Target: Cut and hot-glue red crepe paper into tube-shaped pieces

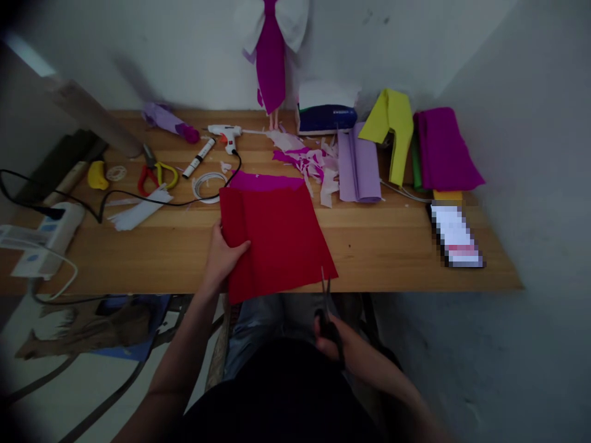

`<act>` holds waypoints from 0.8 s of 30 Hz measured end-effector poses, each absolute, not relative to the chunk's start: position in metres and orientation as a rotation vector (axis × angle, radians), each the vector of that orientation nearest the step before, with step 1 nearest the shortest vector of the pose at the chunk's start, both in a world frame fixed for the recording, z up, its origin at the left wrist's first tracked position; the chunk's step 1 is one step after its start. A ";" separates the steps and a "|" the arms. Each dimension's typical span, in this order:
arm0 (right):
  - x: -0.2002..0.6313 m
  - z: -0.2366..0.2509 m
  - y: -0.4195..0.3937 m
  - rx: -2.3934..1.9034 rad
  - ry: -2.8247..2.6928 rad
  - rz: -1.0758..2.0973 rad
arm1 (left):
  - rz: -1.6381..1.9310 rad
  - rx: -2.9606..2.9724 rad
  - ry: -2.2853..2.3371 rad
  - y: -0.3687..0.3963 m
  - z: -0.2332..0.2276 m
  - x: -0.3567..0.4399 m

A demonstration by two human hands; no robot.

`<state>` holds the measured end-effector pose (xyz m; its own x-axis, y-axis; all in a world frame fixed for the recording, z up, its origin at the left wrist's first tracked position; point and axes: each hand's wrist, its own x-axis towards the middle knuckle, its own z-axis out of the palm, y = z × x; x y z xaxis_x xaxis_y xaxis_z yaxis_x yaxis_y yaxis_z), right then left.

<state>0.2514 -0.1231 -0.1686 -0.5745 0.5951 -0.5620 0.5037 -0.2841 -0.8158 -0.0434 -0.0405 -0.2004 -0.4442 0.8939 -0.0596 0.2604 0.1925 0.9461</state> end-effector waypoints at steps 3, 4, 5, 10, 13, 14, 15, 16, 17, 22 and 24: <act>0.222 -0.173 -0.137 -1.324 -1.868 2.125 | 1.270 1.076 1.814 -0.043 -0.201 -0.046; 0.215 -0.174 -0.141 -1.325 -1.855 2.160 | 1.270 1.073 1.809 -0.044 -0.201 -0.048; 0.210 -0.175 -0.145 -1.343 -1.833 2.187 | 1.269 1.067 1.803 -0.044 -0.202 -0.049; 0.202 -0.173 -0.162 -1.399 -1.748 2.309 | 1.262 1.019 1.780 -0.044 -0.206 -0.055; 0.198 -0.170 -0.164 -1.433 -1.712 2.327 | 1.259 0.986 1.769 -0.043 -0.206 -0.056; 0.195 -0.169 -0.163 -1.448 -1.689 2.324 | 1.258 0.973 1.763 -0.043 -0.206 -0.056; 0.193 -0.168 -0.161 -1.462 -1.665 2.319 | 1.257 0.958 1.756 -0.044 -0.205 -0.056; 0.191 -0.167 -0.159 -1.470 -1.644 2.317 | 1.255 0.942 1.747 -0.044 -0.204 -0.056; 0.190 -0.166 -0.157 -1.472 -1.630 2.321 | 1.253 0.925 1.737 -0.045 -0.204 -0.056; 0.195 -0.159 -0.154 -1.456 -1.614 2.330 | 1.271 0.852 1.687 -0.047 -0.202 -0.058; 0.201 -0.158 -0.156 -1.419 -1.651 2.363 | 1.287 0.833 1.687 -0.045 -0.203 -0.059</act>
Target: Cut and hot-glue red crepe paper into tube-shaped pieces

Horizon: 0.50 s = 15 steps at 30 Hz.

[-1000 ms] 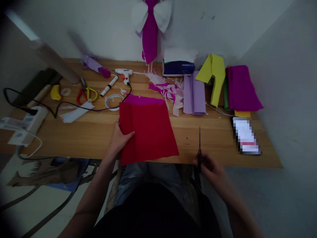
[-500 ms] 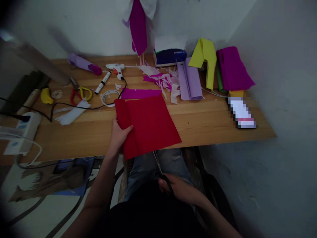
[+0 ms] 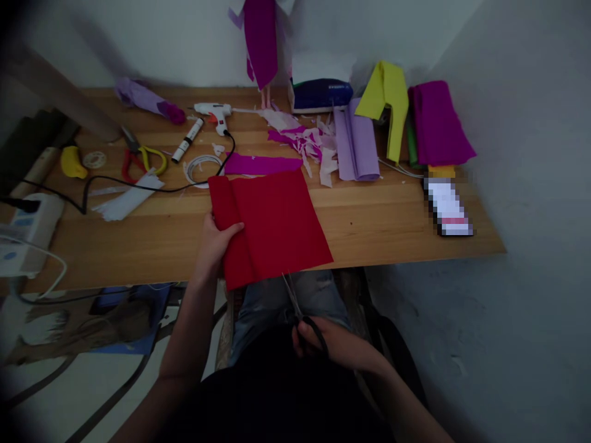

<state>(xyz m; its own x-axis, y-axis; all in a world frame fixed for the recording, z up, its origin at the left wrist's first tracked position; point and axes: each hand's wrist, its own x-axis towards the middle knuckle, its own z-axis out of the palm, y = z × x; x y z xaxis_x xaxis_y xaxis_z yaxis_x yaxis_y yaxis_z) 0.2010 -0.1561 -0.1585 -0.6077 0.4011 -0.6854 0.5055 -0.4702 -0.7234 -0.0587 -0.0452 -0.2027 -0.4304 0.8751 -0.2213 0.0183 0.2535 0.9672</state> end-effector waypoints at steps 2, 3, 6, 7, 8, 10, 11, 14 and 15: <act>0.205 -0.160 -0.159 1.300 1.581 -2.250 | 1.293 0.822 1.694 -0.044 -0.204 -0.059; 0.205 -0.161 -0.161 1.304 1.570 -2.256 | 1.293 0.818 1.696 -0.043 -0.205 -0.059; 0.199 -0.165 -0.160 1.361 1.498 -2.300 | 1.286 0.819 1.695 -0.044 -0.207 -0.057; 0.195 -0.166 -0.158 1.379 1.480 -2.301 | 1.286 0.821 1.694 -0.045 -0.207 -0.057; 0.192 -0.167 -0.156 1.391 1.478 -2.291 | 1.286 0.822 1.694 -0.045 -0.207 -0.056; 0.186 -0.167 -0.151 1.381 1.511 -2.256 | 1.287 0.815 1.698 -0.047 -0.206 -0.057; 0.184 -0.167 -0.149 1.376 1.532 -2.242 | 1.287 0.808 1.701 -0.047 -0.205 -0.057; 0.186 -0.165 -0.149 1.351 1.558 -2.240 | 1.293 0.785 1.706 -0.047 -0.203 -0.058; 0.188 -0.165 -0.150 1.337 1.559 -2.245 | 1.297 0.778 1.705 -0.046 -0.202 -0.059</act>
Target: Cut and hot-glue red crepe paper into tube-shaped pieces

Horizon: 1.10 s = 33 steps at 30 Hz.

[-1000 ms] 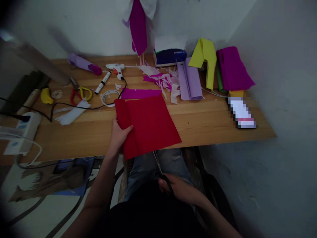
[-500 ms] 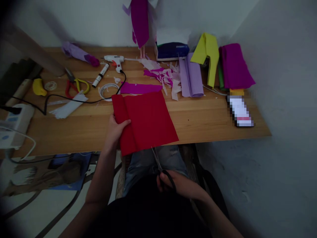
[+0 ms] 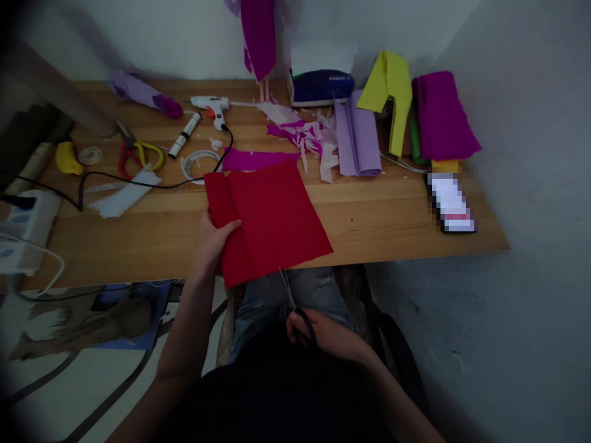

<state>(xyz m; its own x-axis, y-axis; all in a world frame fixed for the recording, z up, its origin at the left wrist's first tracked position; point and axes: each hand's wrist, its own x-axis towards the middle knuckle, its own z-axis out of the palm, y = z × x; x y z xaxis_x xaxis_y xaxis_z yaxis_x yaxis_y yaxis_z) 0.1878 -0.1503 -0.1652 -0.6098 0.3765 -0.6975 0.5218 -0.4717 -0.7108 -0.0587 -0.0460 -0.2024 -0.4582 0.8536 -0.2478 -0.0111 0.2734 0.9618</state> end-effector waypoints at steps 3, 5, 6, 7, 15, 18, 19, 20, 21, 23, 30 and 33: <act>0.191 -0.166 -0.155 1.300 1.562 -2.255 | 1.306 0.760 1.701 -0.045 -0.202 -0.058; 0.190 -0.167 -0.156 1.299 1.562 -2.244 | 1.306 0.749 1.692 -0.045 -0.201 -0.058; 0.188 -0.167 -0.156 1.306 1.565 -2.238 | 1.303 0.742 1.683 -0.045 -0.201 -0.058; 0.187 -0.167 -0.156 1.308 1.570 -2.235 | 1.296 0.732 1.671 -0.046 -0.200 -0.058; 0.187 -0.160 -0.154 1.321 1.550 -2.269 | 1.277 0.689 1.621 -0.057 -0.193 -0.061; 0.187 -0.161 -0.154 1.328 1.549 -2.300 | 1.255 0.710 1.618 -0.061 -0.192 -0.060; 0.186 -0.162 -0.154 1.332 1.548 -2.310 | 1.247 0.719 1.618 -0.062 -0.193 -0.059; 0.185 -0.164 -0.153 1.339 1.548 -2.317 | 1.243 0.724 1.621 -0.063 -0.193 -0.059; 0.183 -0.166 -0.152 1.343 1.551 -2.321 | 1.243 0.729 1.625 -0.064 -0.194 -0.058; 0.181 -0.170 -0.151 1.363 1.558 -2.327 | 1.250 0.725 1.639 -0.065 -0.195 -0.057; 0.180 -0.184 -0.153 1.443 1.510 -2.383 | 1.298 0.713 1.659 -0.067 -0.201 -0.058; 0.182 -0.189 -0.155 1.451 1.487 -2.406 | 1.308 0.714 1.674 -0.067 -0.202 -0.058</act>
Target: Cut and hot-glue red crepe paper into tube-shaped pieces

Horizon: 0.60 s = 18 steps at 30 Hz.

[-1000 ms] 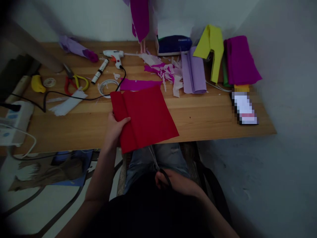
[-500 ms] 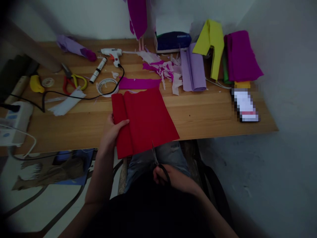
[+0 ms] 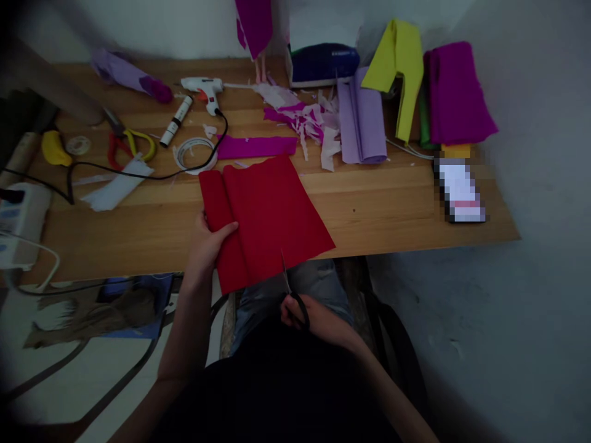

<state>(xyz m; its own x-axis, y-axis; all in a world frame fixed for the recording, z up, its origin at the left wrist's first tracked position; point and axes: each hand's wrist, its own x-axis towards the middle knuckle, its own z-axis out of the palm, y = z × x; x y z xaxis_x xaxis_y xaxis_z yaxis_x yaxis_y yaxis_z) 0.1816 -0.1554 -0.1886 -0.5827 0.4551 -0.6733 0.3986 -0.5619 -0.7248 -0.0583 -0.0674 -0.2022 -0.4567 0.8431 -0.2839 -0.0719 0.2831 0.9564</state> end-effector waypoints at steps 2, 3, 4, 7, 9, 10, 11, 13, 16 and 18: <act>0.182 -0.189 -0.156 -1.447 -1.457 2.356 | 1.314 0.727 1.686 -0.067 -0.203 -0.059; 0.182 -0.188 -0.156 -1.466 -1.476 2.351 | 1.316 0.740 1.691 -0.067 -0.203 -0.059; 0.181 -0.187 -0.155 -1.487 -1.502 2.338 | 1.317 0.755 1.696 -0.067 -0.204 -0.059; 0.180 -0.184 -0.153 -1.500 -1.557 2.297 | 1.337 0.807 1.710 -0.067 -0.206 -0.059; 0.178 -0.184 -0.152 -1.475 -1.553 2.290 | 1.361 0.840 1.706 -0.066 -0.207 -0.060; 0.178 -0.184 -0.152 -1.467 -1.545 2.282 | 1.367 0.855 1.698 -0.066 -0.208 -0.060; 0.177 -0.185 -0.153 -1.464 -1.539 2.273 | 1.377 0.862 1.690 -0.066 -0.209 -0.060; 0.176 -0.189 -0.154 -1.479 -1.529 2.252 | 1.390 0.871 1.672 -0.066 -0.210 -0.059; 0.174 -0.194 -0.157 -1.490 -1.506 2.233 | 1.392 0.877 1.667 -0.066 -0.210 -0.059; 0.173 -0.197 -0.158 -1.499 -1.491 2.221 | 1.378 0.882 1.686 -0.066 -0.209 -0.059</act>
<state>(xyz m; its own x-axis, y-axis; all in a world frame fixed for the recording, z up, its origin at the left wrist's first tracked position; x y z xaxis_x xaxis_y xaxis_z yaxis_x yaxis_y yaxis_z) 0.1733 -0.1584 -0.1968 -0.5200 0.5292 -0.6705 0.4200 -0.5251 -0.7402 -0.0590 -0.0660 -0.2085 -0.4621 0.8764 -0.1358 0.0412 0.1742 0.9838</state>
